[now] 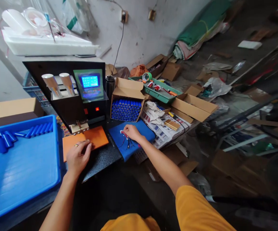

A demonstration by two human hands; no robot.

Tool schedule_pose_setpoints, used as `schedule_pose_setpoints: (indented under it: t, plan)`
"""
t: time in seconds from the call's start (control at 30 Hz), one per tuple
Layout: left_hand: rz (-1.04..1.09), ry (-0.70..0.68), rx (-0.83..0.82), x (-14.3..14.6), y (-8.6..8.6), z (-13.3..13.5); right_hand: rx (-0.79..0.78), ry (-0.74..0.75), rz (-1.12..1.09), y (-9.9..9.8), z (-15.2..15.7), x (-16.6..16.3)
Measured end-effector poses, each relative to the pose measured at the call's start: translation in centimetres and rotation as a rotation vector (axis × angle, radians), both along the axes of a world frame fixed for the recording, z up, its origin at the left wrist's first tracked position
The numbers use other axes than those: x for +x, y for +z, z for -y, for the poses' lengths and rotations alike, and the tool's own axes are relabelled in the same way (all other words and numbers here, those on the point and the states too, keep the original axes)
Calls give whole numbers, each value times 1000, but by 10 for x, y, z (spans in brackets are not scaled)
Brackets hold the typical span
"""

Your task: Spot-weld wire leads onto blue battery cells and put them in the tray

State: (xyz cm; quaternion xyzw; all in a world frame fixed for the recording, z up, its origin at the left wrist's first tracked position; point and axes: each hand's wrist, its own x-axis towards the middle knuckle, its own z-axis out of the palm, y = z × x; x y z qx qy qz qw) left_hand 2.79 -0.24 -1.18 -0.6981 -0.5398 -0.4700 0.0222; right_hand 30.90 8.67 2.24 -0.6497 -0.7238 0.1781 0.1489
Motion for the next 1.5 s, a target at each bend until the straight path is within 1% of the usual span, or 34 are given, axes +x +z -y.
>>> schedule_pose_setpoints:
  t: [0.1,0.23,0.37,0.5,0.63,0.77,0.83,0.9,0.97,1.03,1.13,1.2,1.3,1.4,1.5]
  plan:
    - [4,24,-20,1,1,1,6,0,7,-2,15,1]
    - [7,51,-31,2,2,1,-30,-23,105,-4,30,0]
    - [1,66,-32,4,2,1,-80,-53,198,-4,33,-6]
    - [3,70,-30,4,0,0,-77,-87,193,-5,32,-12]
    - [27,52,-71,0,-5,-1,-56,-66,56,-7,31,-10]
    - [112,30,-113,1,-1,-1,74,-153,-171,-4,32,-9]
    - [205,-8,-110,8,5,3,160,-169,-299,0,33,-14]
    - [299,-68,-90,22,13,10,236,-144,-419,5,36,-23]
    - [328,-132,-71,40,18,18,282,-105,-517,10,40,-37]
    - [282,-178,-86,57,20,24,290,-75,-589,13,45,-53]
    - [192,-136,-131,72,17,27,271,-54,-648,16,52,-78]
    - [165,-74,-139,72,13,27,264,-47,-669,16,55,-92]
    - [177,-15,-120,65,8,28,243,-39,-713,15,57,-106]
    - [304,7,-128,56,9,29,197,-19,-788,16,59,-114]
    - [574,-16,-208,45,15,30,169,-13,-922,18,60,-118]
